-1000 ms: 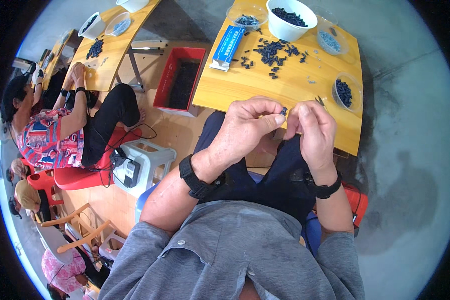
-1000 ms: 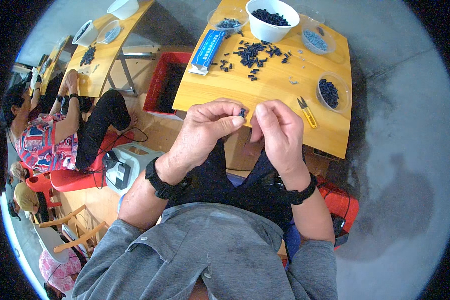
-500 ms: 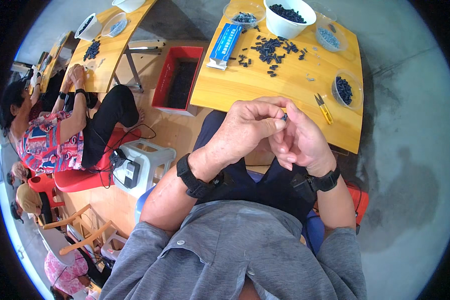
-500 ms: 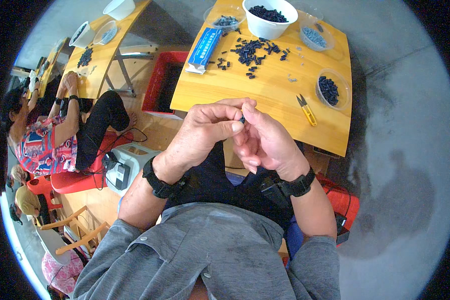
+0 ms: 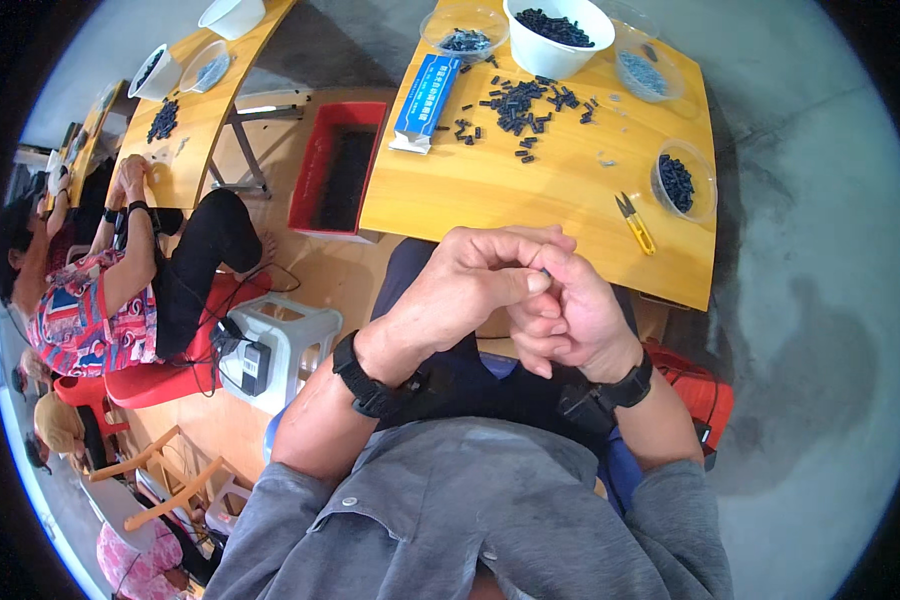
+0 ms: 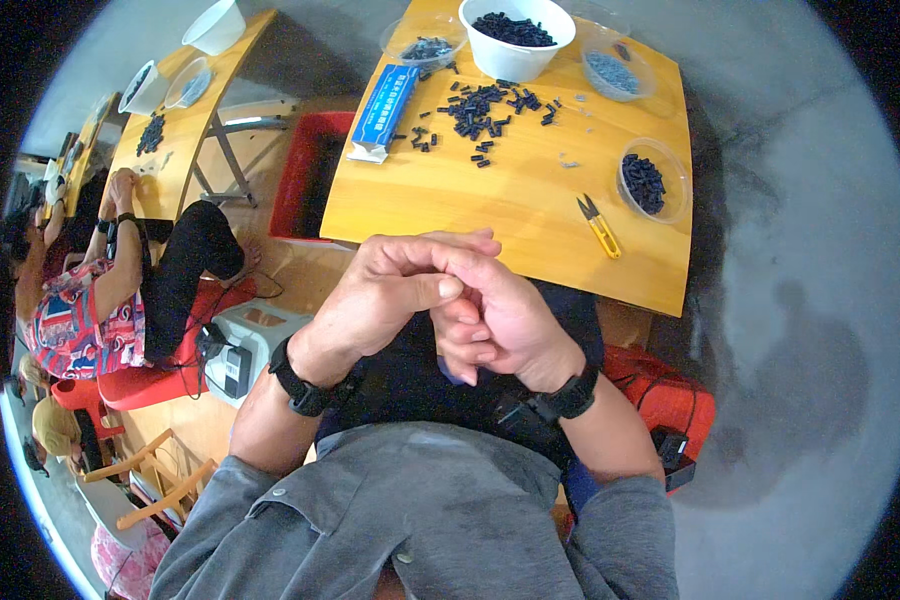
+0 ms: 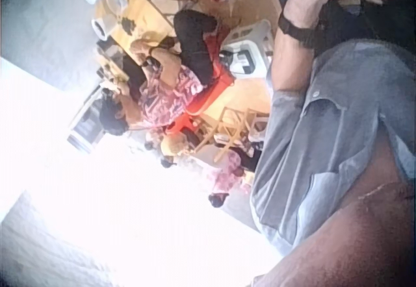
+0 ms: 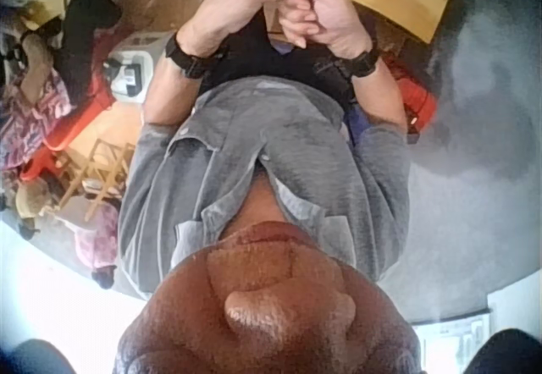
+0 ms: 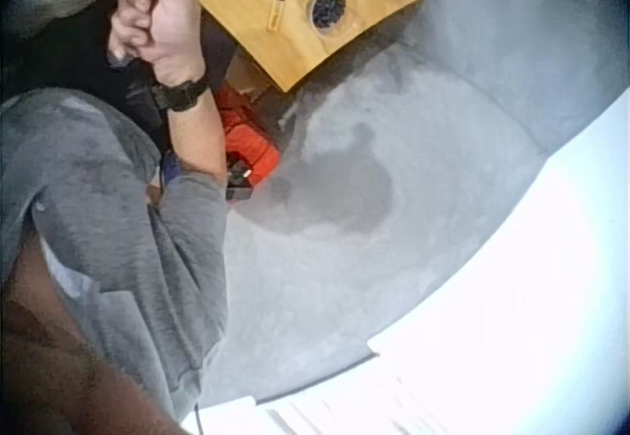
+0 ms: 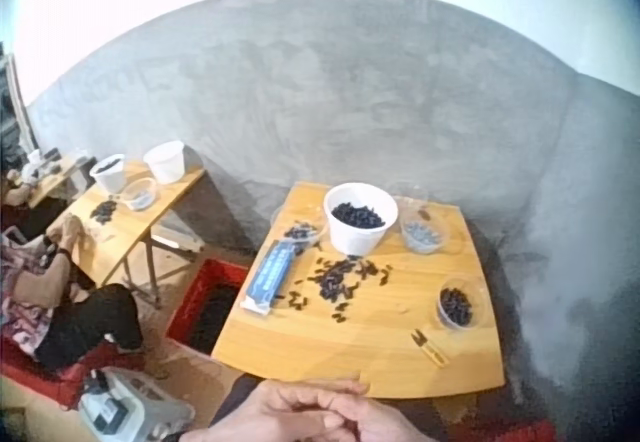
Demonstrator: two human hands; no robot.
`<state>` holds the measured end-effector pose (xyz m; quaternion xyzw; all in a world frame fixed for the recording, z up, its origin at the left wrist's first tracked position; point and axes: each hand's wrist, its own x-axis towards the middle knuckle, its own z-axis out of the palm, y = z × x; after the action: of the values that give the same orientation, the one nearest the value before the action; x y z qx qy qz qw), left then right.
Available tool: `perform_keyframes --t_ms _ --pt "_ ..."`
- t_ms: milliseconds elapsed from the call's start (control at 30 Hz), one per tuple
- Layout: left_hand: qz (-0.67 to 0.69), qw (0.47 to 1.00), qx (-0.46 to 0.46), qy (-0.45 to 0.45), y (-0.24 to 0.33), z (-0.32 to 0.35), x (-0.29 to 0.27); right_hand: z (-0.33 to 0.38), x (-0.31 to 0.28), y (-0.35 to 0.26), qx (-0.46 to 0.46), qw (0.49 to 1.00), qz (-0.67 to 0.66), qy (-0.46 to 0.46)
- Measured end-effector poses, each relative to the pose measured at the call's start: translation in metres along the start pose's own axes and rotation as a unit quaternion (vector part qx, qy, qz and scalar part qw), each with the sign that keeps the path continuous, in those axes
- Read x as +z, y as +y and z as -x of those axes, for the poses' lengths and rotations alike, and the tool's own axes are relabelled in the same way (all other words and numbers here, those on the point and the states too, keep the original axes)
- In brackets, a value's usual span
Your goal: Assembling small blue plastic parts by inserting small yellow components into them.
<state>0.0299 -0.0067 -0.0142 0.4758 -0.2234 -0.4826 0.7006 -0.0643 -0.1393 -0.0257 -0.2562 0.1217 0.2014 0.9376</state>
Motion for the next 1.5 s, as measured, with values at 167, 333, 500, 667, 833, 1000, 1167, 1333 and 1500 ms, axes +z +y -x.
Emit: perform_keyframes --t_ms 167,333,500,667,833,1000,1167,1333,1500 --pt "0.034 0.998 -0.046 0.018 -0.002 0.001 -0.008 -0.015 -0.005 0.02 -0.024 0.995 -0.098 -0.023" --pt "0.011 0.997 -0.07 0.026 -0.014 -0.004 -0.02 -0.016 -0.001 0.017 -0.009 0.996 -0.086 0.022" --pt "0.101 0.993 -0.062 -0.02 -0.017 -0.018 0.0 0.009 -0.041 -0.026 -0.146 0.94 0.222 0.214" --pt "-0.138 0.978 -0.057 0.146 -0.042 -0.025 -0.015 0.04 -0.106 -0.121 -0.314 0.507 0.664 0.45" --pt "-0.169 0.961 -0.111 0.189 -0.06 -0.036 -0.035 0.044 -0.129 -0.156 -0.196 0.387 0.727 0.533" --pt "-0.151 0.962 -0.099 0.205 -0.07 -0.048 -0.047 0.003 -0.148 -0.147 -0.312 0.381 0.752 0.438" --pt "-0.155 0.957 -0.124 0.212 -0.08 -0.051 -0.059 -0.052 -0.146 -0.136 -0.292 0.378 0.792 0.379" --pt "-0.136 0.959 -0.129 0.212 -0.089 -0.05 -0.069 -0.08 -0.153 -0.154 -0.236 0.36 0.806 0.407" --pt "-0.124 0.958 -0.133 0.221 -0.09 -0.051 -0.074 -0.094 -0.153 -0.162 -0.181 0.372 0.805 0.425"
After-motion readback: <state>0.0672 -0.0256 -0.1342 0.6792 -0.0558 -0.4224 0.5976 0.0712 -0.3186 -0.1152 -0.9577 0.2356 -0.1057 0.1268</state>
